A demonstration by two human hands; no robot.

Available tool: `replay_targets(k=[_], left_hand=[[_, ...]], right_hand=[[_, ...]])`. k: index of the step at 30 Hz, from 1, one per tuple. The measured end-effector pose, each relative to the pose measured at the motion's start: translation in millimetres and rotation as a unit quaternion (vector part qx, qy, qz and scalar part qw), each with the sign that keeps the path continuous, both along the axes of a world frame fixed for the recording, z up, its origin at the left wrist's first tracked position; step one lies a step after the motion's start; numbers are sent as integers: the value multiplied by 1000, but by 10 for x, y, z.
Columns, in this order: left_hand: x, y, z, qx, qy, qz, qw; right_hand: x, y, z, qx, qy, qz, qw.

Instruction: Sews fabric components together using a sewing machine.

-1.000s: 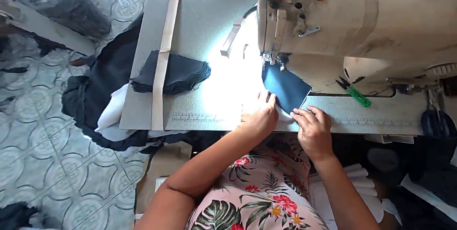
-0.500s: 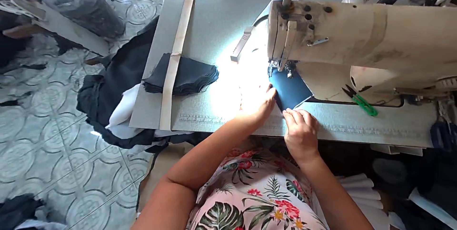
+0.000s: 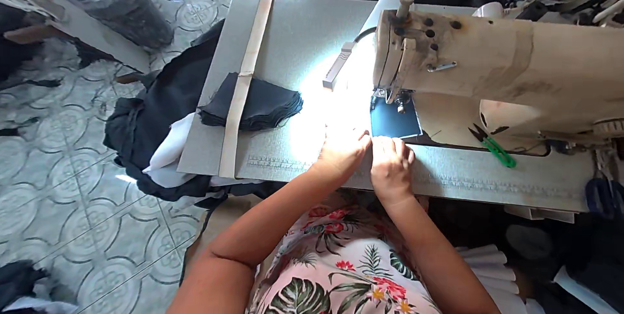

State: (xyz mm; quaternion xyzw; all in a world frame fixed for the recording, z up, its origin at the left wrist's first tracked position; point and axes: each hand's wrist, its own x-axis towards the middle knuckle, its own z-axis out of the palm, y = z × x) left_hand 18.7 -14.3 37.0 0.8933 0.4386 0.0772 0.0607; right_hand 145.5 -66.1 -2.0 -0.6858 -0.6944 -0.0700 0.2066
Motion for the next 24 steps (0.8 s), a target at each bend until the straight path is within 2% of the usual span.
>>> replay_targets(k=[5,10,15,20,22,24], left_hand=[[-79,284,-109,-8,-49,-3,999],[-122,542,-282,51,-152,-6,987],[-145,687,-427,73,-159,-5,985],[-157,687,-512,109,-192,-35,975],[-189,725,-571,116,-209,-45,970],[-194,694,-590,38,-256,-53,964]], right_hand=[[-64,323,60,-18,43,-12,999],[-45,507,148,-87,96,-7,991],[75,509,-64,-6,141,29,990],[342,75,-95,15,243,89,966],[545,-269,-177,45,226,110,967],[831,-708,-353,83,175,124,973]])
